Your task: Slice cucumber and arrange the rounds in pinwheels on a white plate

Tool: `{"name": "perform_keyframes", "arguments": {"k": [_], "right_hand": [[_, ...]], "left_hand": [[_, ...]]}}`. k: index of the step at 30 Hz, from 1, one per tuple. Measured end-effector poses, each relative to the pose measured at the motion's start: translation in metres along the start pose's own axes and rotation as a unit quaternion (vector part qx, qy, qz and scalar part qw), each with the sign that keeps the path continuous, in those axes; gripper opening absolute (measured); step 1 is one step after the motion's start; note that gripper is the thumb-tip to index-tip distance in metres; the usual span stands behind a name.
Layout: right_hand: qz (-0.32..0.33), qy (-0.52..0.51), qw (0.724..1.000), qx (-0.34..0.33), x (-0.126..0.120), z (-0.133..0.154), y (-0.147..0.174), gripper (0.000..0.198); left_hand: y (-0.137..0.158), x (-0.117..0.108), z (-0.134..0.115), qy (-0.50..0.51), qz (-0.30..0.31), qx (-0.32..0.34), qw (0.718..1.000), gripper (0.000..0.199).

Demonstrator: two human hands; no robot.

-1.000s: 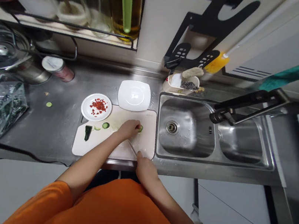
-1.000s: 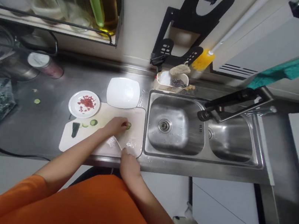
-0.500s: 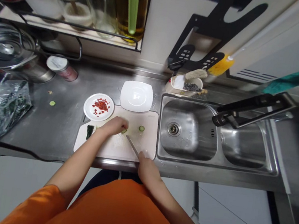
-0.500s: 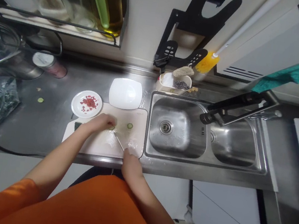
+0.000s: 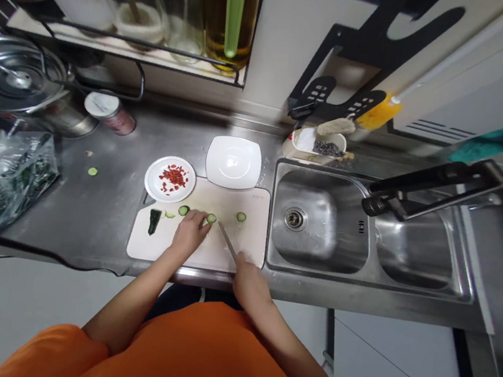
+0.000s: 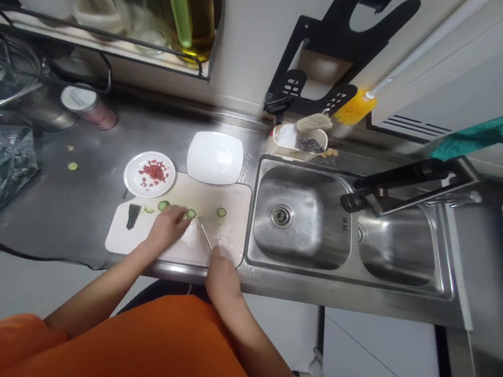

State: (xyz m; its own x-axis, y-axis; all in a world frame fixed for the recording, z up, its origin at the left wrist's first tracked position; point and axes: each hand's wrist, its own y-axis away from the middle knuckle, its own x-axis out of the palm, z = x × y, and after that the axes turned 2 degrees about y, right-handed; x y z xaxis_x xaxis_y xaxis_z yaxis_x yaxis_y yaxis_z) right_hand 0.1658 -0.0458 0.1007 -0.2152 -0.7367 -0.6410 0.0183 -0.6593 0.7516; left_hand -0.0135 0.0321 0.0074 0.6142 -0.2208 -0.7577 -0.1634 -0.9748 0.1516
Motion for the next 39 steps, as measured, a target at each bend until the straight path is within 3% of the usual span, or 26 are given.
{"name": "perform_keyframes", "arguments": {"k": [12, 39], "right_hand": [[-0.003, 0.033, 0.999, -0.016, -0.013, 0.029, -0.006, 0.040], [0.018, -0.009, 1.000, -0.002, -0.015, 0.038, -0.013, 0.038]], "left_hand": [[0.000, 0.004, -0.001, 0.020, -0.027, -0.013, 0.999, 0.021], [-0.001, 0.010, 0.005, 0.029, -0.050, 0.007, 0.998, 0.022]]}}
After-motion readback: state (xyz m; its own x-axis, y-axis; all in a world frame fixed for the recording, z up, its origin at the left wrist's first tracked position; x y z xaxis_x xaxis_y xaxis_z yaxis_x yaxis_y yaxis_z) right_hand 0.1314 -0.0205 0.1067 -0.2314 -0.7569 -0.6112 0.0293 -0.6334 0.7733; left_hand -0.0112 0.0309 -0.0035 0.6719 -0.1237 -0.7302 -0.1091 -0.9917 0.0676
